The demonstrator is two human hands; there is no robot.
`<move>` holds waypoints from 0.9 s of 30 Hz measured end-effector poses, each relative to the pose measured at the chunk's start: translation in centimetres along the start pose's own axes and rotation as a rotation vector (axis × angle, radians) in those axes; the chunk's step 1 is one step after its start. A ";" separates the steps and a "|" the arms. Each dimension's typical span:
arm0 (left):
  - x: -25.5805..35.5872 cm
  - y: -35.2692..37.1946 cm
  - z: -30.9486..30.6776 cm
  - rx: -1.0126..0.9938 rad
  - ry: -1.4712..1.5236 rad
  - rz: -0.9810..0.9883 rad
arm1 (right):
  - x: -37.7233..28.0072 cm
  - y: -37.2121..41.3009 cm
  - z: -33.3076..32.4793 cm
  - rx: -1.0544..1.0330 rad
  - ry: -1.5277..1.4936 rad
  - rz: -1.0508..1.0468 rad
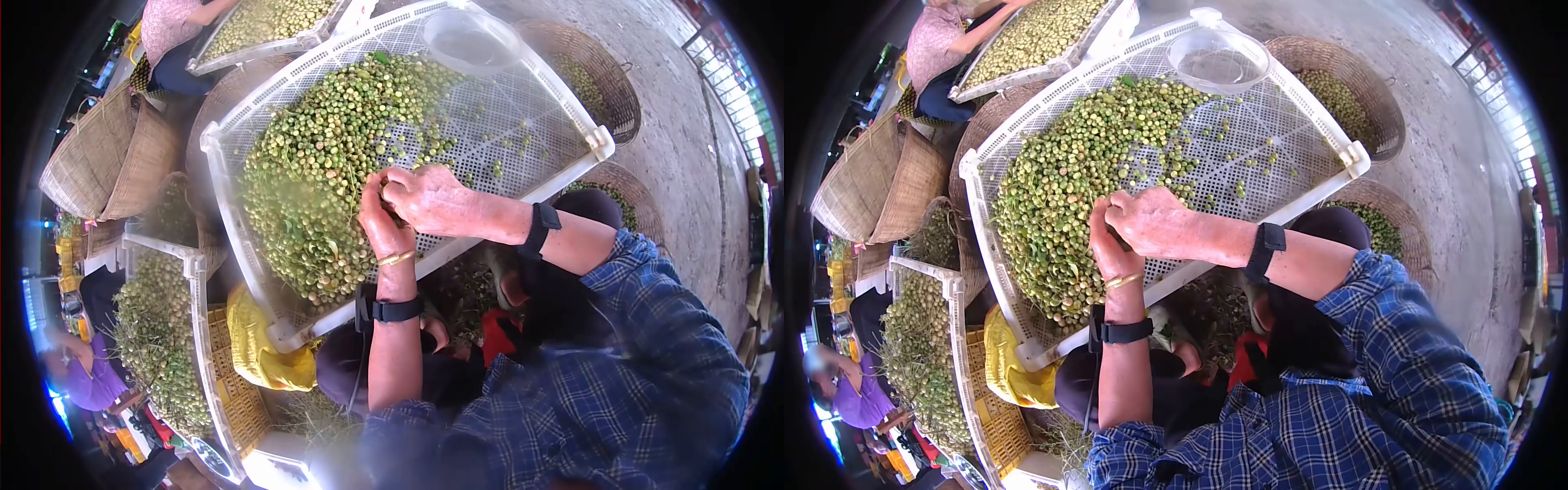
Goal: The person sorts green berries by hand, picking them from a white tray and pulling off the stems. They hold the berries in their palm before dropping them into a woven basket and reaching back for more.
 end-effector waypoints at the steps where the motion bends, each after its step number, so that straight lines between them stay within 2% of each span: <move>1: -0.3 -0.2 -0.2 0.002 -0.035 0.029 | 0.1 0.0 0.4 -0.022 0.061 -0.013; 2: -0.5 -0.3 -0.6 -0.059 -0.059 0.075 | 0.2 0.0 0.6 -0.045 0.122 -0.027; 4: 0.5 0.2 0.1 -0.103 -0.166 0.074 | -0.1 -0.2 0.2 -0.017 -0.089 0.058; 7: -0.6 -0.6 -1.4 -0.179 -0.057 -0.007 | 0.5 -0.4 0.1 0.065 -0.428 0.102; 8: -0.3 -1.0 -2.1 -0.254 0.168 -0.138 | 0.8 -0.7 0.1 0.105 -0.544 0.102; 9: 0.0 -1.3 -2.3 -0.330 0.392 -0.269 | 0.9 -0.9 -0.5 -0.164 -1.218 0.559; 10: 0.7 -1.2 -1.1 -0.128 0.410 -0.284 | 1.5 -1.2 -2.0 -0.218 -1.221 0.514; 11: 1.5 -1.2 -0.8 -0.118 0.516 -0.285 | 2.4 -1.1 -3.8 -0.273 -1.221 0.466; 12: 1.9 -1.5 -0.8 -0.093 0.565 -0.268 | 2.4 -0.5 -5.0 -0.421 -1.169 0.440; 13: 2.4 -1.8 -0.9 -0.067 0.615 -0.248 | 1.6 0.4 -5.8 -0.660 -1.224 0.401; 14: 2.5 -2.1 -1.2 -0.129 0.709 -0.252 | 0.1 1.0 -7.1 -0.940 -1.112 0.408; 15: 2.9 -2.2 -1.1 -0.120 0.728 -0.234 | -0.8 2.5 -5.7 -1.126 -1.150 0.230; 16: 3.0 -2.1 -1.1 -0.156 0.768 -0.234 | -1.8 4.1 -3.6 -1.018 -0.903 -0.233; 17: 3.2 -2.1 -1.0 -0.193 0.806 -0.236 | -2.4 5.7 -3.0 -0.890 -0.608 -0.354; 19: 3.5 -2.0 -1.1 -0.178 0.781 -0.220 | -2.5 5.3 -2.7 -0.810 -0.366 -0.272; 21: 3.4 -1.9 -1.7 -0.186 0.743 -0.216 | -1.5 3.5 -3.7 -0.472 -0.747 -0.006; 22: 3.4 -1.7 -1.8 -0.164 0.670 -0.187 | -1.0 2.3 -3.8 -0.211 -0.655 0.017; 23: 3.4 -1.5 -1.8 -0.143 0.595 -0.161 | -0.4 1.5 -4.8 -0.088 -0.497 0.096; 24: 3.6 -1.1 -1.0 -0.023 0.541 -0.156 | 0.2 0.8 -4.4 -0.017 -0.424 0.130; 27: 3.3 -0.4 -0.6 -0.016 0.508 -0.168 | 0.7 -0.1 -2.9 0.070 -0.288 0.132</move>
Point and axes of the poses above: each hand's wrist, its own y-axis away from the middle knuckle, its own z-axis out of the palm, x = y × z, the point moved 1 cm from there along -y, towards the middle knuckle, and after that the axes turned 13 degrees about z, right-handed, at the moved point
